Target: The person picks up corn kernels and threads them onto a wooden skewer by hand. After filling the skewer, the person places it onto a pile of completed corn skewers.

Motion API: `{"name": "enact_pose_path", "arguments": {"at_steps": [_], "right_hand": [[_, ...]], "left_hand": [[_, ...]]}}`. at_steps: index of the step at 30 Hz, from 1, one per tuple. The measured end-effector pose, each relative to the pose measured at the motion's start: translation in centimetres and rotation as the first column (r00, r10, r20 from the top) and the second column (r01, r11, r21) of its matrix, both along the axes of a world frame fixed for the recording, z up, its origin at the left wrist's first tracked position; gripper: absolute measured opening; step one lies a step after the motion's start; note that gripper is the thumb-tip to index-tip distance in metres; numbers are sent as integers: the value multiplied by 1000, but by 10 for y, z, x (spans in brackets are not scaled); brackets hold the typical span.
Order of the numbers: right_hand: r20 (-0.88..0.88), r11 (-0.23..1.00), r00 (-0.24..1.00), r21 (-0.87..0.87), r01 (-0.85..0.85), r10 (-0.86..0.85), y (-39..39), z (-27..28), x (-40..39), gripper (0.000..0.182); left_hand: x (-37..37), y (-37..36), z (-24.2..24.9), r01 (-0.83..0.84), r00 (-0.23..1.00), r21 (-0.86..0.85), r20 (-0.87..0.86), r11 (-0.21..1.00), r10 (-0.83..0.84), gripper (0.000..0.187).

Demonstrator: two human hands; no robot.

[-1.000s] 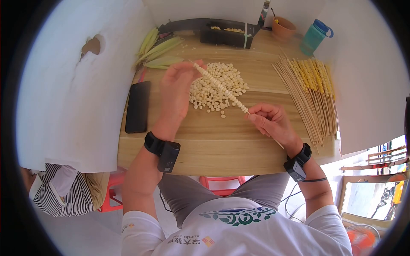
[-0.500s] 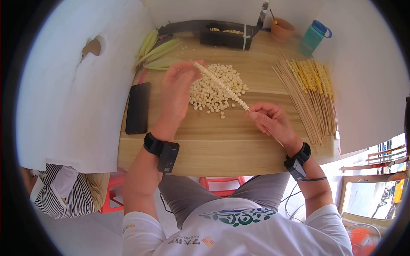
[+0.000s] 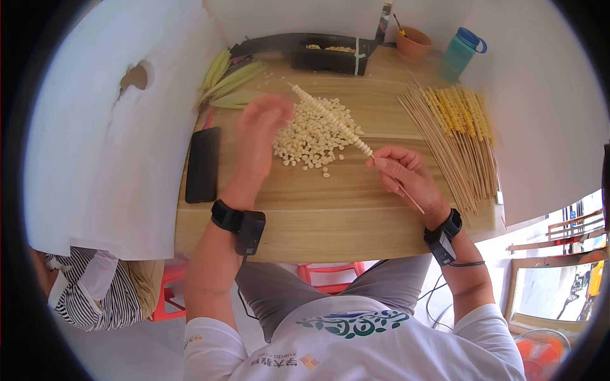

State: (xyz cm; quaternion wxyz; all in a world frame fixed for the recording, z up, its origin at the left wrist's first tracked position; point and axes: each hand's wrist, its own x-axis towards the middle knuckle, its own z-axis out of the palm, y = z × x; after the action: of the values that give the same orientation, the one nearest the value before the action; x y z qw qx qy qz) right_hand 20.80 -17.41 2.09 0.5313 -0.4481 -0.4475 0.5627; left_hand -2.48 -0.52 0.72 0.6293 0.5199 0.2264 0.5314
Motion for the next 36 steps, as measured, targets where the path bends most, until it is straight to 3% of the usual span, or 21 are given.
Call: {"name": "enact_pose_path", "arguments": {"at_steps": [5,13,19,24,26,36], "right_hand": [[-22,1000,1000,-12,11,-11,-1,3,-2,18],[39,999,998,-26,-40,41,-1,3,-5,19],[91,998,995,-43,-40,44,-2,2,-6,21],[64,994,995,-84,-65,70,-2,2,-2,14],[81,997,995,-61,-56,61,-1,2,-5,23],[-76,989,992,-104,-105,98,-3,5,-2,22]], "left_hand": [[2,0,-1,2,997,50,-75,999,2,17],[0,1,8,50,995,-208,-70,977,-66,29],[-1,3,3,83,996,-269,-2,960,-87,21],[-3,5,3,157,987,-270,81,950,-140,16],[-3,4,4,168,984,-269,101,948,-146,16],[-1,2,6,139,987,-197,112,971,-119,16]]}}
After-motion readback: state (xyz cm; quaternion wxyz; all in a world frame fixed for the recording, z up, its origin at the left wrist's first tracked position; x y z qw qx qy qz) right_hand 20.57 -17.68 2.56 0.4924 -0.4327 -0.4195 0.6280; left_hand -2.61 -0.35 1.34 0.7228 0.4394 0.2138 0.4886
